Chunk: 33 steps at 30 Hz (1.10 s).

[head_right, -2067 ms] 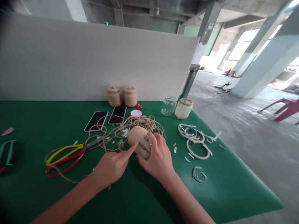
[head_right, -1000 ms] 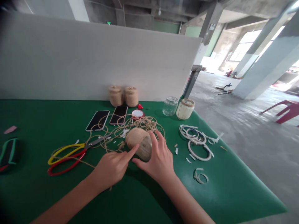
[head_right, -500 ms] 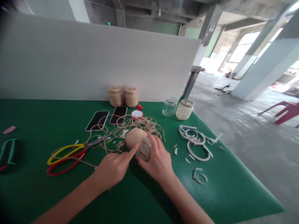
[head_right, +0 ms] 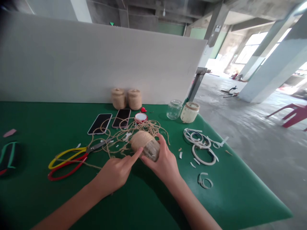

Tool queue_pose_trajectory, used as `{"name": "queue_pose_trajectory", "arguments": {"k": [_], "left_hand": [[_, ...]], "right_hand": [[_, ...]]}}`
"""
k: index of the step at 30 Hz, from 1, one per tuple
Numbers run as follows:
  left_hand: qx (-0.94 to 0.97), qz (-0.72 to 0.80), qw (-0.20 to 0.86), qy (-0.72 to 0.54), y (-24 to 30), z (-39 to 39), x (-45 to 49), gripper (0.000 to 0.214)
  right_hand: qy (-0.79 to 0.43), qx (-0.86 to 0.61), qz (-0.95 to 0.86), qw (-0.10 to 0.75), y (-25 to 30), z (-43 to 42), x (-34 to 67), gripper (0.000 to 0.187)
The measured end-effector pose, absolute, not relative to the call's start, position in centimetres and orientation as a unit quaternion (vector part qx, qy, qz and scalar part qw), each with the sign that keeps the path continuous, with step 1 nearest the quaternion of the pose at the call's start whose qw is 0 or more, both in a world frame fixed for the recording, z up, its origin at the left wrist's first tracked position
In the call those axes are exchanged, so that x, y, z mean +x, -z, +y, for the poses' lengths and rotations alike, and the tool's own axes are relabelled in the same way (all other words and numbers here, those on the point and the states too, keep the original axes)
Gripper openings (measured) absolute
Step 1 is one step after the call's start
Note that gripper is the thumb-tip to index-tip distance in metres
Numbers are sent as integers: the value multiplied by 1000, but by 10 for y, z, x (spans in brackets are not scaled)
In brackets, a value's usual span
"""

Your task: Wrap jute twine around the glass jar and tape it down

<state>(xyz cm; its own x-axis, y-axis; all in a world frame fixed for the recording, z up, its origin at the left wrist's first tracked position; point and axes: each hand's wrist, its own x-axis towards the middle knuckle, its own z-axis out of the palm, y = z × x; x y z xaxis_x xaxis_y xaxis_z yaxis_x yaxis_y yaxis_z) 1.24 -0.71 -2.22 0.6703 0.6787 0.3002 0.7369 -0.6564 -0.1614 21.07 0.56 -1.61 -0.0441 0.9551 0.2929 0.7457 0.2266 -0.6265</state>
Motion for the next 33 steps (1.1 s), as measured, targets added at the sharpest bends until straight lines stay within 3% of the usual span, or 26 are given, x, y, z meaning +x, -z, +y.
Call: {"name": "queue_pose_trajectory", "arguments": {"k": [6,9,14,20,26,33], "left_hand": [[-902,-393,138,116,24,-3,12,66],[-901,-395,137,111,26,-4,12,66],[-902,-395,133,113,26,-6,12,66],[-901,-391,125,141,24,-5,12,63],[-903,-390,119,136,25,-6,11,64],[-901,-397,97,144,27,-5,10,65]], "right_hand": [[-151,-600,-726,299,13,4,212,80],[-77,-590,-757,270,12,4,213,80],[40,-560,-772,299,13,2,211,94],[-33,-535,-786,308,15,0,209,78],[-107,-560,-733,371,16,3,211,81],[-186,-579,-698,378,16,5,209,79]]}}
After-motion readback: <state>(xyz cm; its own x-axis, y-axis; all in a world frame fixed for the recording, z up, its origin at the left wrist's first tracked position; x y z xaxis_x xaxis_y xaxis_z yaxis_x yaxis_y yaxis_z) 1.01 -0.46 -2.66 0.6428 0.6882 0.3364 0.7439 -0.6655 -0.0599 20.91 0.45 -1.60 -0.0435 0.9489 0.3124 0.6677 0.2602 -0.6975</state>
